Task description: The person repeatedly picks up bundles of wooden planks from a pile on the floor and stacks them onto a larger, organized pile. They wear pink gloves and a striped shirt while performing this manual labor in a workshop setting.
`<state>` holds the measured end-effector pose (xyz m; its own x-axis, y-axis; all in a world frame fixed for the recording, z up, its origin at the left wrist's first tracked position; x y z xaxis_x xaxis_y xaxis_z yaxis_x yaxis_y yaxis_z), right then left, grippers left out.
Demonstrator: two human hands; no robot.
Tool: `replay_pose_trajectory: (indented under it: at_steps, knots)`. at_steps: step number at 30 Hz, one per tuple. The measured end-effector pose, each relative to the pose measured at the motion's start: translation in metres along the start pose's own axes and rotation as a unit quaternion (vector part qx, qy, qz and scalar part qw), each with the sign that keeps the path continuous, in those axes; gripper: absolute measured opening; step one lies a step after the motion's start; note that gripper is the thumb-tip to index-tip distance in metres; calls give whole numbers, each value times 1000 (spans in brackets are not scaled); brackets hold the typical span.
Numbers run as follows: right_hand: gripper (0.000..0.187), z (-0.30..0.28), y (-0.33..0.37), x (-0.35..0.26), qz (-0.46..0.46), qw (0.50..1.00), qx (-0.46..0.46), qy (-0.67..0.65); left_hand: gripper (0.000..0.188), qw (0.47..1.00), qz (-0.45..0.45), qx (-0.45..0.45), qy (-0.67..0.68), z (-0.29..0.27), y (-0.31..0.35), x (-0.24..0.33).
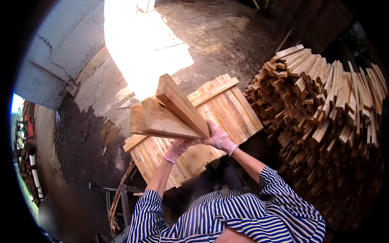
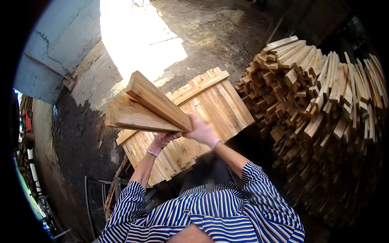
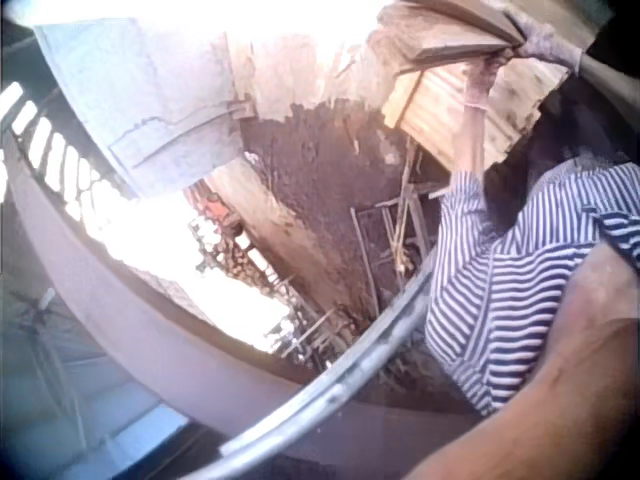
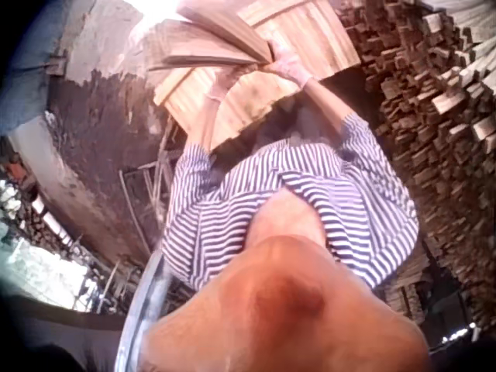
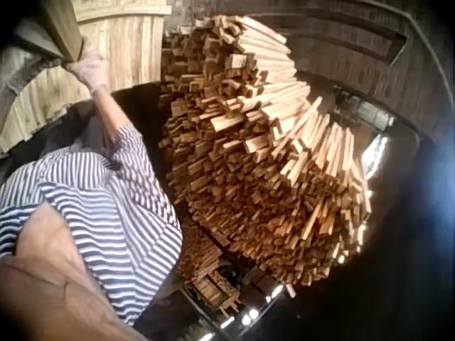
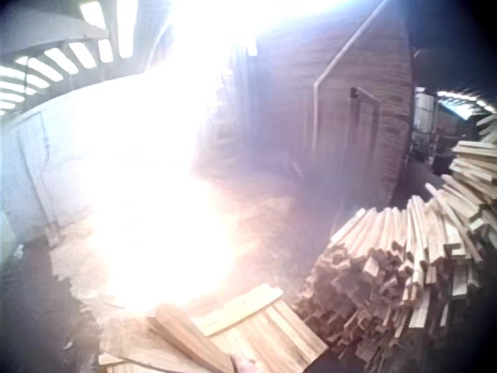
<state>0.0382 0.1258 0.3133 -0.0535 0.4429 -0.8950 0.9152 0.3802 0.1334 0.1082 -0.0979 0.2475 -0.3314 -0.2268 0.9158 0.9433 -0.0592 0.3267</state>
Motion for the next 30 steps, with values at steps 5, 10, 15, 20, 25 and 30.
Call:
replay_pose_trajectory:
  at_steps: [5,10,15,20,25,30]
  knots:
    - [90,52,-50,101,32,997,-34,56,48,958,-27,-86,270,-21,-58,-91]
    - [102,47,-84,101,2,986,-100,-131,62,995,2,-8,-100,-33,-91,-102]
    - [105,24,-105,96,-9,986,-145,-79,62,996,7,-5,86,-14,-102,-87]
    - [97,-25,-90,59,60,977,-204,14,62,915,-115,137,361,-17,-24,-70]
    - [89,-77,-80,102,5,951,-165,262,108,914,-173,333,-154,-81,96,-79]
    - [62,-104,-66,192,-20,845,-177,504,91,681,-340,197,-618,-103,129,-99]
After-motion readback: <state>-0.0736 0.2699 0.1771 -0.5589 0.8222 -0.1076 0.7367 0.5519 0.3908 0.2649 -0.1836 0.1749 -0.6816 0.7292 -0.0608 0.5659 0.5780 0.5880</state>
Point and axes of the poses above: each hand's wrist, its own y-axis away from the middle knuckle, its own z-axis out of the palm, x = y × z, the point moved 1 cm from there along -y, towards the middle knuckle, and after that the axes turned 10 degrees about x, right-handed, at the moved point
